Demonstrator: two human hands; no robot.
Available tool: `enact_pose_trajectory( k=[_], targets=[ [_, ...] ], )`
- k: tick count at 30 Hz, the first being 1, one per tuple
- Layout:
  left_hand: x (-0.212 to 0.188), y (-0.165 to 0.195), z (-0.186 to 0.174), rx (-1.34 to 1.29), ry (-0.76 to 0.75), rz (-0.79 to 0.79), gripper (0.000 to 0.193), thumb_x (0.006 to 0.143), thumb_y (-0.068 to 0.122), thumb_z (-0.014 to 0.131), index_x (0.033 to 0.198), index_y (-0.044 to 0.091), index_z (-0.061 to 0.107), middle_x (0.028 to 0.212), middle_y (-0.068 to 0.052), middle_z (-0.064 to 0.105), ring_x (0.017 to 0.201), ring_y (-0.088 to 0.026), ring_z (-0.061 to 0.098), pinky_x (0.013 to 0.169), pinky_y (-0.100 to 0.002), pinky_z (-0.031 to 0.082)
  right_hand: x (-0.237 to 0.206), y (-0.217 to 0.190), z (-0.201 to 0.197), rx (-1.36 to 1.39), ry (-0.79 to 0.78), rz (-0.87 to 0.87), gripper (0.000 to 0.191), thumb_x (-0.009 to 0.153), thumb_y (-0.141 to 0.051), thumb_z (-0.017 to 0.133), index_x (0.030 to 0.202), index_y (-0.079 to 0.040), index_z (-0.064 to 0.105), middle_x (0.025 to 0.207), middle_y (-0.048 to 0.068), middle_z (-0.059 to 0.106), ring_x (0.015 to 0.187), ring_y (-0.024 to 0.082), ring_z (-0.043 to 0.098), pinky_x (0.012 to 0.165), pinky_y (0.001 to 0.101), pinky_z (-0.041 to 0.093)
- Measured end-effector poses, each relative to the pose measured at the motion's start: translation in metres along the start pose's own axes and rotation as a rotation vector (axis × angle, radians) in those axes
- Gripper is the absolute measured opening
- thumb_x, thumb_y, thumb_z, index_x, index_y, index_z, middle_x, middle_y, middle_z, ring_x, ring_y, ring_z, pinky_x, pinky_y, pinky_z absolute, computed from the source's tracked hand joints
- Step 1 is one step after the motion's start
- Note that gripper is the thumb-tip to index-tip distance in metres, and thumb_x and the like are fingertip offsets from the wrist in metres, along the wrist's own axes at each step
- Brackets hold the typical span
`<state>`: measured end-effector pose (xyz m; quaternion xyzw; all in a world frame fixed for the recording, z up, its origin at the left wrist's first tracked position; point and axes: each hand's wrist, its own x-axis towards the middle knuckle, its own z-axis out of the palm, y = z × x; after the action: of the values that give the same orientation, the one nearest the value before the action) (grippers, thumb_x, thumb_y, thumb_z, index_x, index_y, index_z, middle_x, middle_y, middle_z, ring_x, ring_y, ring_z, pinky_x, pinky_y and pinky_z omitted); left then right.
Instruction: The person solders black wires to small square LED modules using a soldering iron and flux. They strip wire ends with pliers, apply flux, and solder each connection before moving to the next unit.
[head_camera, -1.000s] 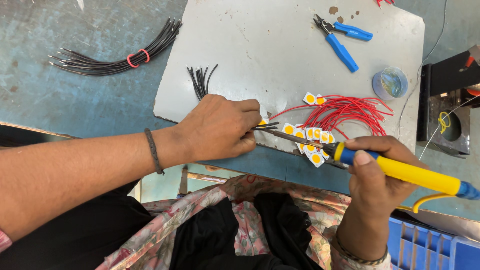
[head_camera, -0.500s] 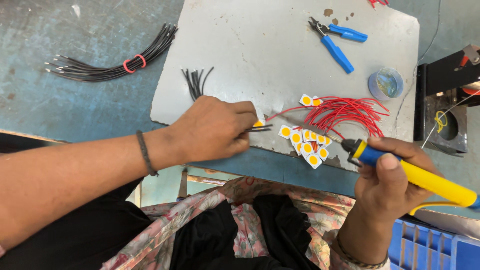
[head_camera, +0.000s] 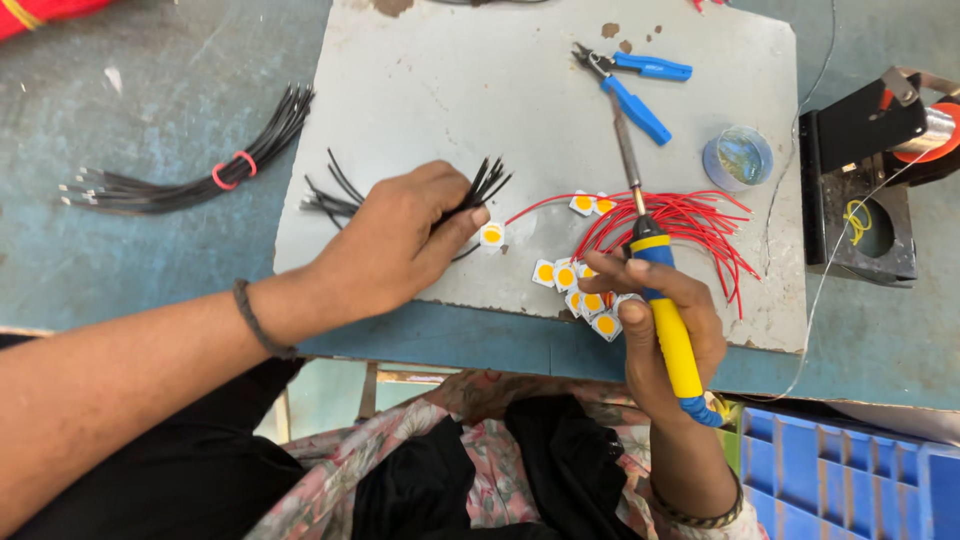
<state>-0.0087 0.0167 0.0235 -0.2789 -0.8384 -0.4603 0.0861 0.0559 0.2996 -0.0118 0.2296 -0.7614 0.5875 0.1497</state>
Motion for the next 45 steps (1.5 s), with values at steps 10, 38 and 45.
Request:
enact_pose_trajectory(
  k=[10,38,45],
  targets=[
    [-0.011,0.046,0.015,-0.238,-0.178,-0.14,0.017,0.098,0.013,0.062,0.11,0.001,0.06,0.067,-0.014,0.059,0.053,-0.024,0.057,0.052,-0.039,0.044,-0.008,0.001,-0.007,0.022,0.138,0.077,0.033,0.112,-0.024,0.058,0.135,-0.002,0.049,0.122,0.028,0.072,0.103,0.03,0.076,0.096,0.0418,0.062],
    [-0.004,0.025,0.031,0.071,-0.164,-0.01,0.017,0.079,0.014,0.072,0.085,0.0,0.065,0.081,-0.014,0.066,0.065,-0.034,0.067,0.056,-0.04,0.053,-0.049,0.02,-0.064,-0.033,0.469,-0.086,0.071,0.103,-0.054,0.065,0.15,-0.004,0.05,0.088,0.014,0.063,0.059,0.017,0.063,0.051,0.0201,0.045],
    [-0.006,0.019,0.032,0.145,-0.176,0.077,0.021,0.081,0.015,0.073,0.098,0.004,0.072,0.097,-0.008,0.075,0.072,-0.029,0.071,0.06,-0.039,0.057,-0.05,0.008,-0.07,-0.016,0.441,-0.05,0.069,0.108,-0.045,0.071,0.145,0.008,0.049,0.103,0.02,0.068,0.068,0.023,0.068,0.058,0.0263,0.056]
  ],
)
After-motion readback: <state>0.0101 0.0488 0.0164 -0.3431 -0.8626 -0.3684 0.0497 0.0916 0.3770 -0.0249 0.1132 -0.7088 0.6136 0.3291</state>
